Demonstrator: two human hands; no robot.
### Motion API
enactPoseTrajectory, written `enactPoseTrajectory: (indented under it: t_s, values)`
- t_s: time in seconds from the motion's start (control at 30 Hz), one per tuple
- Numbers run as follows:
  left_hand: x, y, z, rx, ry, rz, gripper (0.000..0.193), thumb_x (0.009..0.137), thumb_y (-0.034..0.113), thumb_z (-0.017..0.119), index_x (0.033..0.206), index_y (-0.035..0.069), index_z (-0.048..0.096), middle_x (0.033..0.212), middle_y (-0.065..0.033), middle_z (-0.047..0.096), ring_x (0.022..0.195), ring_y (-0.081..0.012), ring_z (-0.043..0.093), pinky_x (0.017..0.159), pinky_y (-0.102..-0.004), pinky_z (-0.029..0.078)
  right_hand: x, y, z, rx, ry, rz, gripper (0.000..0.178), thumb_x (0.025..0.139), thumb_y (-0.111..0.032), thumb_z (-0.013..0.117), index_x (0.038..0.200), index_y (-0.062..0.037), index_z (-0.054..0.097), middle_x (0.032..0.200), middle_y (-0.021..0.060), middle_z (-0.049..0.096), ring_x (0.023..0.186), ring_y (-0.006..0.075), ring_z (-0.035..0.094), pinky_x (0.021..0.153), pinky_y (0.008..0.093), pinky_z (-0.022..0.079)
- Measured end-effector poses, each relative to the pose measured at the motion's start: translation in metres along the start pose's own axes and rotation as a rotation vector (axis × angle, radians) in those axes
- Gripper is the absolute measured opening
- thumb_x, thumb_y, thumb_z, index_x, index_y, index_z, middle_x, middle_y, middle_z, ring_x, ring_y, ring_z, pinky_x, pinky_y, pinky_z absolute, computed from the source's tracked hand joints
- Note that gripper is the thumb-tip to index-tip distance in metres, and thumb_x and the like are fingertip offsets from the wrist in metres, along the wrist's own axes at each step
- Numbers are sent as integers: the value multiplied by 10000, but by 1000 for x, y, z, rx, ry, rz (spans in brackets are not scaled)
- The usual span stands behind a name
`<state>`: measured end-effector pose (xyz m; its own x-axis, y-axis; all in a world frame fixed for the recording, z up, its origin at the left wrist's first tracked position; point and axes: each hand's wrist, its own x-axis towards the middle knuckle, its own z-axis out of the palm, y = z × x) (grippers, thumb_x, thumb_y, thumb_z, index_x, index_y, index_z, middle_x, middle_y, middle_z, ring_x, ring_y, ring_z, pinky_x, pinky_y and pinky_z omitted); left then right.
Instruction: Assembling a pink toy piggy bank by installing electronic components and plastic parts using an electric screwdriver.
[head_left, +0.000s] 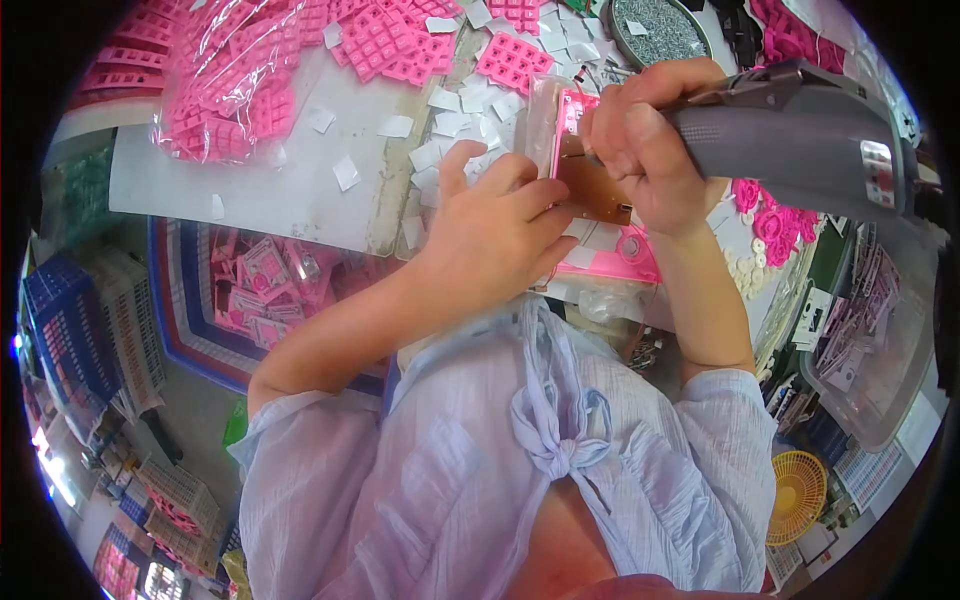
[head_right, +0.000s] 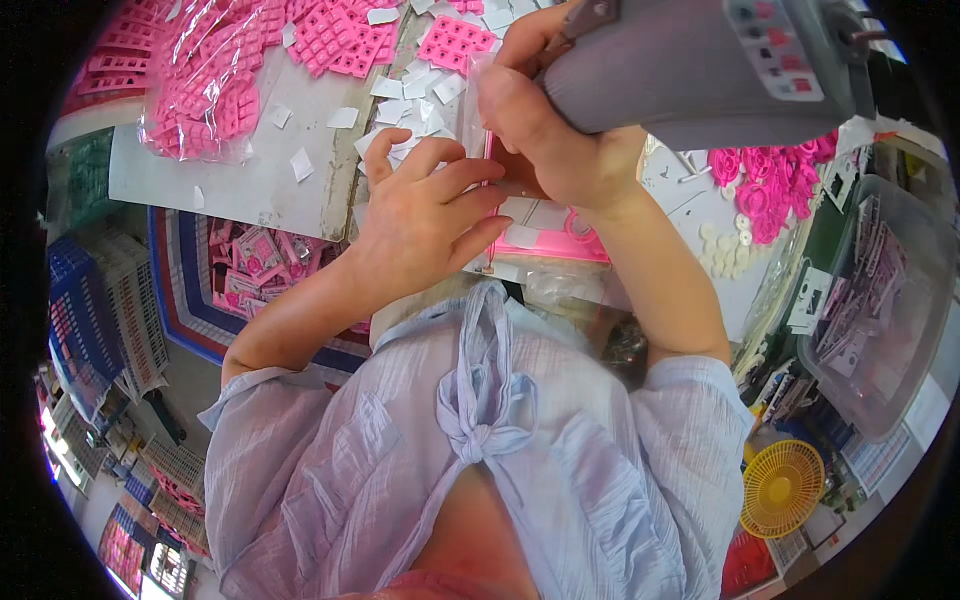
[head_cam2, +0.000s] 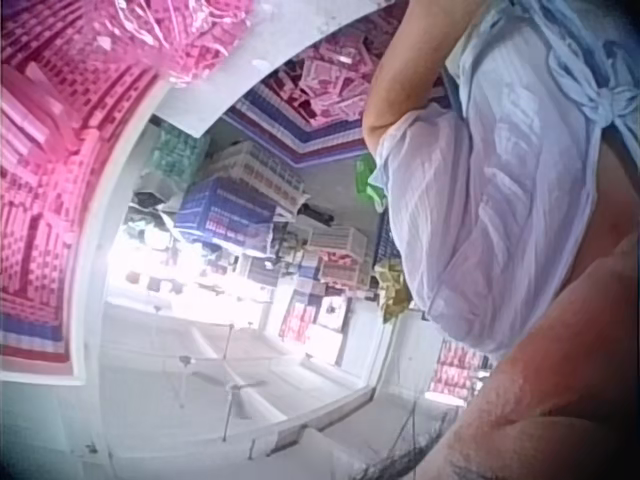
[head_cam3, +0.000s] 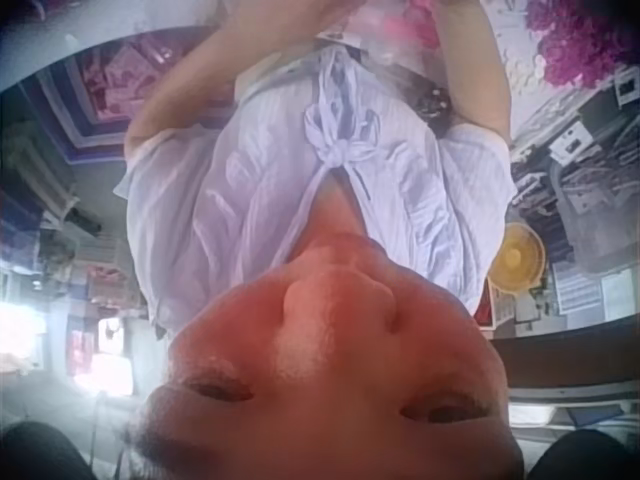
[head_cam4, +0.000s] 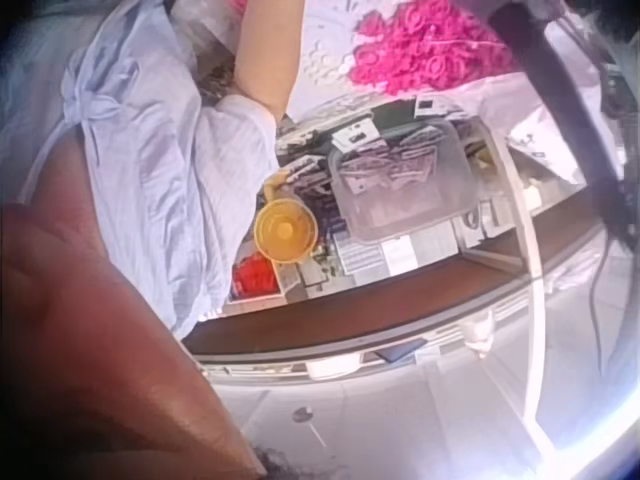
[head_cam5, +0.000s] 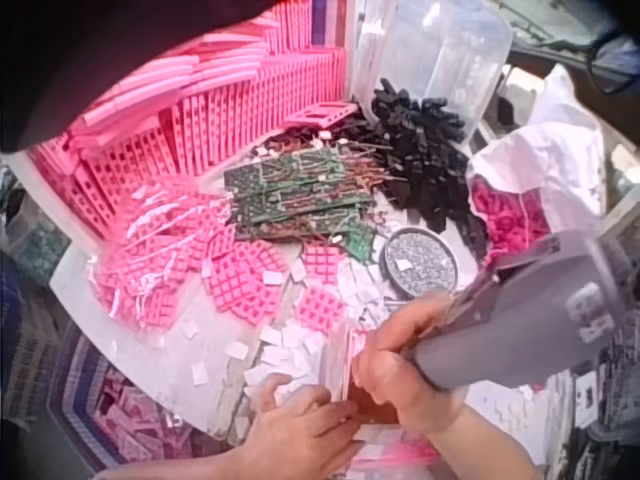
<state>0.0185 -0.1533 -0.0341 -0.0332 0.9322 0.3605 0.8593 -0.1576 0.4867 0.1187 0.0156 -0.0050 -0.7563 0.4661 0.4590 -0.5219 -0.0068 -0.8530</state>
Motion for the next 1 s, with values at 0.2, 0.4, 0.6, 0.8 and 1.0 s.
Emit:
enactPoseTrajectory:
  t_s: [0.2, 0.4, 0.6, 0.8, 1.0]
  values:
    - [-2, 1, 1, -29, -12, -7, 325, 776, 334, 797, 1041, 164, 716, 1056, 29, 665, 1035, -189, 579, 1016, -498, 283, 1, 2, 10, -111, 3, -2, 166, 948, -73, 630, 998, -34, 476, 607, 41, 478, 493, 113, 425, 516, 311, 409]
    - [-40, 18, 15, -185, 137, -129, 529, 730, 284, 842, 1128, 72, 566, 940, -61, 611, 890, -240, 586, 893, -440, 358, 6, -4, -6, 63, 0, 31, 203, 937, -45, 636, 1085, -21, 499, 652, 51, 514, 552, 128, 474, 587, 326, 458]
    - [-54, 29, 6, -369, -145, -362, 452, 776, 74, 792, 1154, 56, 545, 891, -83, 630, 835, -239, 620, 861, -424, 398, -20, -50, -17, -417, 104, 160, 563, 890, -35, 691, 1404, -4, 463, 999, 110, 664, 945, 218, 640, 889, 403, 527]
    - [-16, 4, -30, -116, 107, -335, 290, 810, 26, 730, 1087, 62, 654, 944, -65, 656, 910, -254, 626, 913, -419, 415, -78, -67, -29, -1281, -567, 79, 425, 722, -66, 784, 1139, -123, 726, 1106, 30, 666, 1058, 260, 601, 891, 385, 523]
    - [-1, 11, -17, -75, -56, -38, 287, 765, 53, 741, 1045, 96, 700, 1068, -49, 640, 1023, -248, 591, 911, -424, 403, -69, -37, -30, -1200, -725, -210, 295, 723, -167, 703, 1013, -126, 737, 998, 14, 645, 1033, 239, 586, 832, 357, 497]
